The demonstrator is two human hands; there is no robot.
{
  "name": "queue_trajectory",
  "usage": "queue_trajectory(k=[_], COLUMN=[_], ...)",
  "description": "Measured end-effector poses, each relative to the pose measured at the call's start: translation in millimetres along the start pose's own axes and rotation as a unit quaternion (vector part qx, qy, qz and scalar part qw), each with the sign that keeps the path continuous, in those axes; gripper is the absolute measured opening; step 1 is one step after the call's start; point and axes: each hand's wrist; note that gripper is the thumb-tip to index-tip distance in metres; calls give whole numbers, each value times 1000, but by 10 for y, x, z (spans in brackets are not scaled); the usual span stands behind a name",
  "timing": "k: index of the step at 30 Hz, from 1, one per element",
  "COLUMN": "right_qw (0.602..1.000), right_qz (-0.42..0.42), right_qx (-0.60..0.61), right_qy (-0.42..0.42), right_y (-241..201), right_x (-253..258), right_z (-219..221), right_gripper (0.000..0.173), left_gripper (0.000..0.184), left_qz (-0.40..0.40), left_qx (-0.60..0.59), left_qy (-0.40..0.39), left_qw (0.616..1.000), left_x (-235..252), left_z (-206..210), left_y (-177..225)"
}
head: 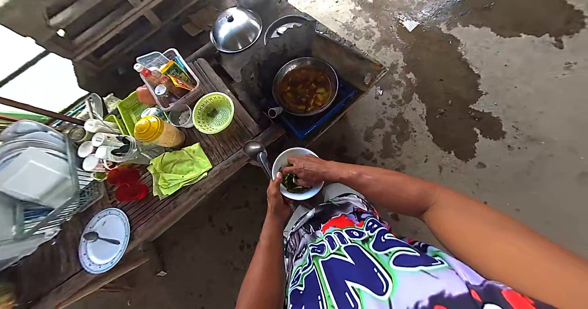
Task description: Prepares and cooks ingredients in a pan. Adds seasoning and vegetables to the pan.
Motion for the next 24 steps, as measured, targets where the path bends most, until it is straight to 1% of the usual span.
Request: queue_trajectory(k=[3, 5, 9, 12, 14, 16, 20, 24], right_qw=[999, 997, 987, 971, 956, 951, 944, 924], right_qz=[-2, -18, -80, -119, -144, -143, -99, -93], right_qx=[13, 21, 35, 98, 132, 166, 254, 330], right_qy=[35, 68, 134, 185, 217, 220, 184, 166], right_y=[-28, 30, 262, 383, 434, 462, 595, 697], right_x=[46, 79, 91, 55, 35, -18, -123, -196], right_z=[-193, -311, -525, -714, -853, -990, -1160, -1252], right_gripper=[36, 30, 27, 26, 24, 22, 21, 17], left_gripper=[48, 47, 46, 43, 43, 44, 47, 48], left_qz=[4, 4, 16, 14, 11, 21, 39, 41], left_qx=[-3, -7, -19, -22, -32, -41, -58, -66], left_qy=[-13, -10, 8, 37, 41, 43, 46, 71], left_qw=[1000, 1000, 1000, 999, 999, 998, 996, 994], left_x=[122, 219, 351, 354, 369, 403, 447, 464], left_z=[34, 84, 297, 513, 634, 744, 922, 1041], left_y=[143, 202, 272, 313, 327, 321, 283, 200])
Point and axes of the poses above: each hand's wrist, its own x-axis towards the middle knuckle, its own z-axis out of the palm, y = z × x, and after that the axes turned 11 degrees about x, right-handed
